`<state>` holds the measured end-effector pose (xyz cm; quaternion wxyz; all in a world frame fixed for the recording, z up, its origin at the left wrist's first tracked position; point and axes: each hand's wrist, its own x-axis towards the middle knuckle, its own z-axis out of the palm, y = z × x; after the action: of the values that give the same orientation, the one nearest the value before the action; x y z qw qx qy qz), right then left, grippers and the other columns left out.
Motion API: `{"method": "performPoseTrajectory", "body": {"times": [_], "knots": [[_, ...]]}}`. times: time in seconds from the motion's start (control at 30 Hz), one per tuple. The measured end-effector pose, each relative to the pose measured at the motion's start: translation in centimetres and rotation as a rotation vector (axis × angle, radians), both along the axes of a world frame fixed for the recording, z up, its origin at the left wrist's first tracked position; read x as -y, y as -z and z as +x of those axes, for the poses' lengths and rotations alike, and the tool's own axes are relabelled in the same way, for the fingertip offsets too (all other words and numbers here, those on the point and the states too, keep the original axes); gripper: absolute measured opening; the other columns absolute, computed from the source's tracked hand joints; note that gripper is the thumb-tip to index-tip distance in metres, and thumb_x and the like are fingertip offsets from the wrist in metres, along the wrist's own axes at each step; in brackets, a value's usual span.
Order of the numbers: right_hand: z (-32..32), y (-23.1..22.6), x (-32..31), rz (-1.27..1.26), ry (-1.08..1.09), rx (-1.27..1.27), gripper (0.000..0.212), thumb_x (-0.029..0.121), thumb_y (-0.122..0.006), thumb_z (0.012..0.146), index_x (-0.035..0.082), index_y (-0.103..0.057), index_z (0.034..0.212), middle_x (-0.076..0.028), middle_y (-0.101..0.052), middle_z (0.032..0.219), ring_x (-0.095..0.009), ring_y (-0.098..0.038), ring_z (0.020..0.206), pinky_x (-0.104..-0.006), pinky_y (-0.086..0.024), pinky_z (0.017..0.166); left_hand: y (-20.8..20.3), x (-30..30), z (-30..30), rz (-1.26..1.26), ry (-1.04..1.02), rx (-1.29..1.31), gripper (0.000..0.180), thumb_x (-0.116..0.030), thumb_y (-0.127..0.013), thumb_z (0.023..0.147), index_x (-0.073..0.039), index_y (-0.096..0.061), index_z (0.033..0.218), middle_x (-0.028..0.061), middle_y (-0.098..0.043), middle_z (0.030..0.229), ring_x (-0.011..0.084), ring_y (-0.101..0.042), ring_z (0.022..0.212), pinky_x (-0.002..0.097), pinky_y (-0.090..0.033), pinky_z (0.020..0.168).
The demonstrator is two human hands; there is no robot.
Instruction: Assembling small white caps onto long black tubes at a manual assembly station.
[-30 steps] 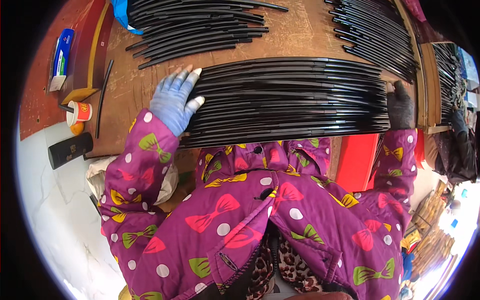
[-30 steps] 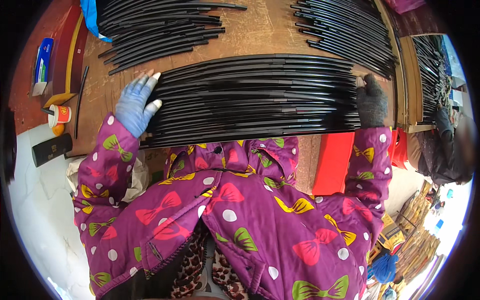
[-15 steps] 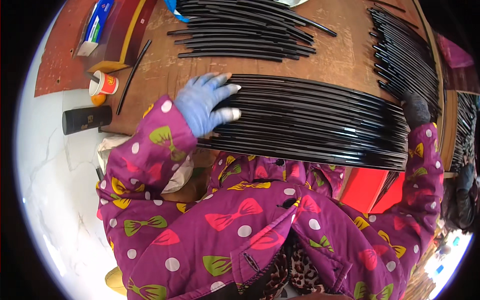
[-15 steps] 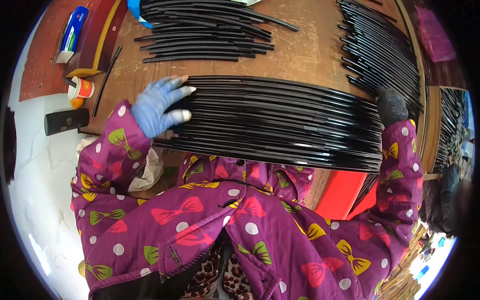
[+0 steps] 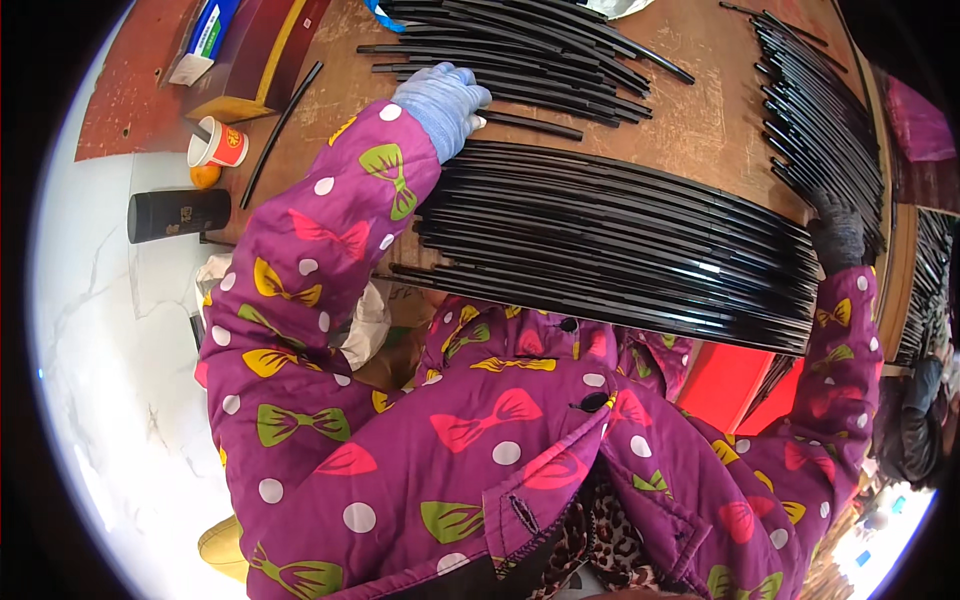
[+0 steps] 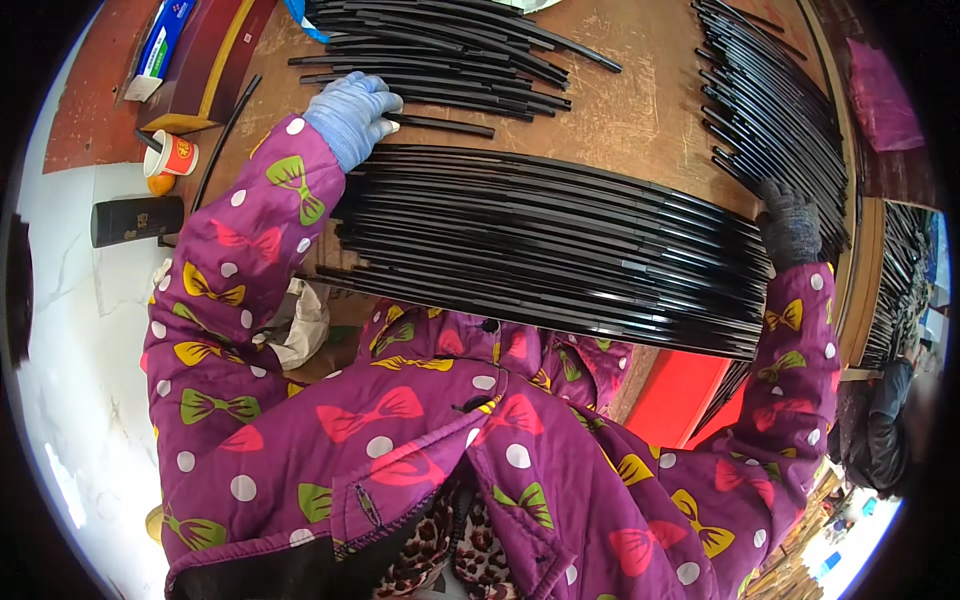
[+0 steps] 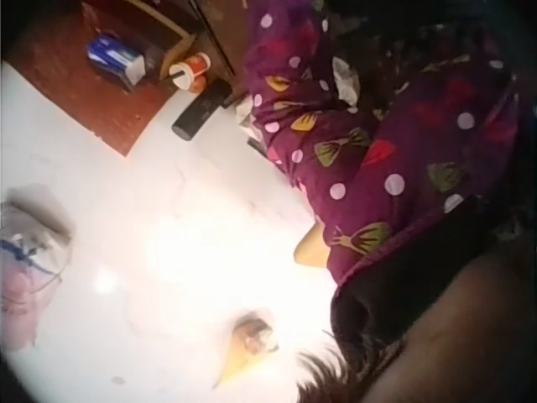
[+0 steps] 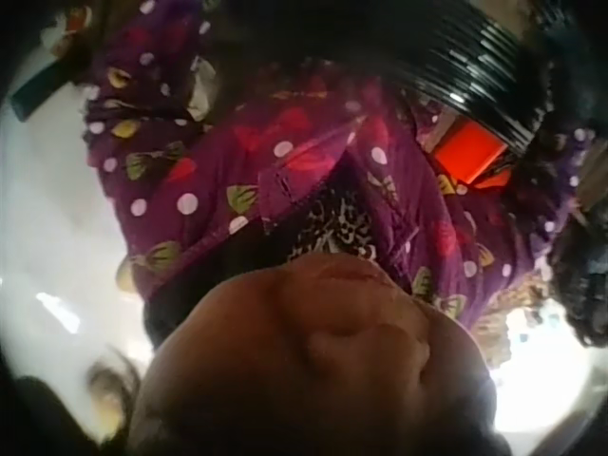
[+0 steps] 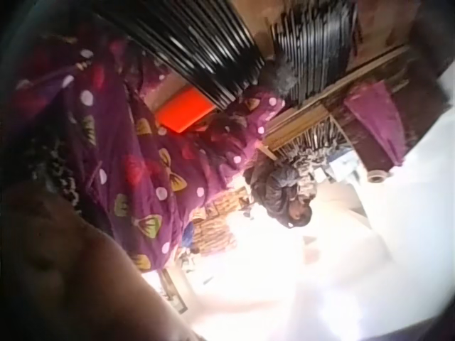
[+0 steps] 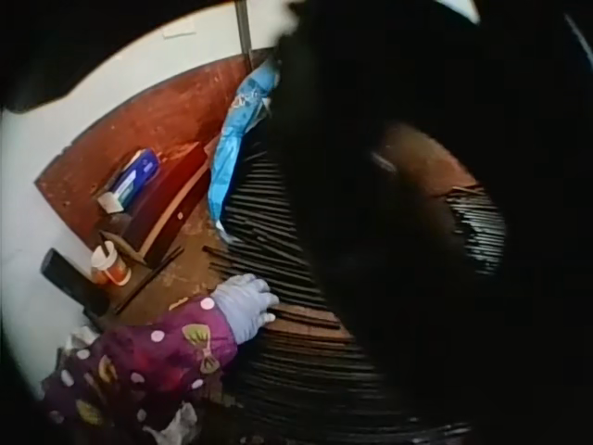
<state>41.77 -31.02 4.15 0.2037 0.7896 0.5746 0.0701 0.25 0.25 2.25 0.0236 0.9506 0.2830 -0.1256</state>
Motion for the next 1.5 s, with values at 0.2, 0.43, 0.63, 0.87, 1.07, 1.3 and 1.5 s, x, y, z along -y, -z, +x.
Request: {"method": "performPoseTrajectory", "body": {"times": [0.2, 0.43, 0.63, 0.87, 1.07, 1.3, 1.5], "knots": [[-6.9, -1.3, -2.9, 0.235, -0.120, -0.200, 0.035, 0.006, -0.057, 0.066, 0.010, -0.050, 0.100, -0.012, -0.054, 0.099, -0.032, -0.052, 0.090, -0.0410, -0.040, 0.077, 0.9, 0.8, -1.8, -0.091, -0.068, 0.284, 0.028, -0.011, -0.060, 0.075, -0.006, -0.053, 0.101, 0.0101, -0.056, 0.098, 0.0270, -0.053, 0.092, 0.0343, -0.043, 0.082], [-17.5, -2.8, -5.4, 0.631, -0.393, -0.548, 0.013, 0.007, -0.056, 0.076, 0.004, -0.054, 0.089, -0.016, -0.054, 0.083, -0.035, -0.055, 0.072, -0.0362, -0.044, 0.061, 0.7, 4.0, -2.8, -0.405, -0.093, 0.732, 0.025, 0.000, -0.060, 0.073, -0.002, -0.055, 0.097, 0.0093, -0.059, 0.086, 0.0203, -0.058, 0.081, 0.0278, -0.045, 0.075], [-18.8, -2.1, -5.6, 0.545, -0.334, -0.730, 0.019, 0.007, -0.058, 0.075, 0.004, -0.056, 0.094, -0.015, -0.057, 0.084, -0.034, -0.056, 0.076, -0.0364, -0.045, 0.065, -0.1, 5.3, -3.9, -0.455, -0.103, 0.718, 0.020, -0.001, -0.061, 0.073, -0.001, -0.059, 0.092, 0.0096, -0.059, 0.084, 0.0199, -0.057, 0.080, 0.0273, -0.044, 0.073], [-18.0, -1.5, -4.5, 0.604, -0.374, -0.755, 0.024, 0.003, -0.060, 0.072, 0.005, -0.056, 0.096, -0.014, -0.058, 0.087, -0.032, -0.056, 0.078, -0.0356, -0.044, 0.068, 0.1, 5.8, -3.8, -0.530, -0.131, 0.743, 0.021, 0.000, -0.062, 0.071, -0.001, -0.059, 0.092, 0.0091, -0.059, 0.086, 0.0188, -0.057, 0.082, 0.0271, -0.045, 0.076], [-18.0, -1.5, -4.0, 0.521, -0.318, -0.768, 0.023, 0.001, -0.059, 0.072, 0.006, -0.057, 0.094, -0.013, -0.058, 0.087, -0.032, -0.056, 0.080, -0.0352, -0.045, 0.069, 0.0, 6.2, -3.9, -0.540, -0.100, 0.752, 0.020, 0.000, -0.061, 0.072, -0.001, -0.059, 0.092, 0.0094, -0.059, 0.084, 0.0198, -0.058, 0.081, 0.0276, -0.045, 0.075], [-17.6, -2.8, -6.1, 0.368, -0.087, -0.985, 0.015, 0.001, -0.057, 0.074, 0.000, -0.056, 0.089, -0.013, -0.059, 0.076, -0.023, -0.058, 0.074, -0.0277, -0.044, 0.066, 0.1, 6.0, -3.3, -0.374, 0.050, 0.620, 0.018, -0.004, -0.057, 0.075, -0.001, -0.060, 0.093, 0.0129, -0.058, 0.081, 0.0263, -0.058, 0.076, 0.0302, -0.045, 0.069], [-19.9, -3.7, -9.0, 0.035, 0.068, -1.400, 0.015, 0.001, -0.049, 0.079, -0.001, -0.057, 0.092, -0.004, -0.056, 0.071, -0.009, -0.052, 0.066, -0.0213, -0.042, 0.059, -0.6, 7.7, -1.8, -0.463, 0.165, 0.558, 0.017, -0.006, -0.057, 0.076, -0.001, -0.060, 0.092, 0.0121, -0.059, 0.079, 0.0257, -0.057, 0.074, 0.0301, -0.044, 0.067]]}}
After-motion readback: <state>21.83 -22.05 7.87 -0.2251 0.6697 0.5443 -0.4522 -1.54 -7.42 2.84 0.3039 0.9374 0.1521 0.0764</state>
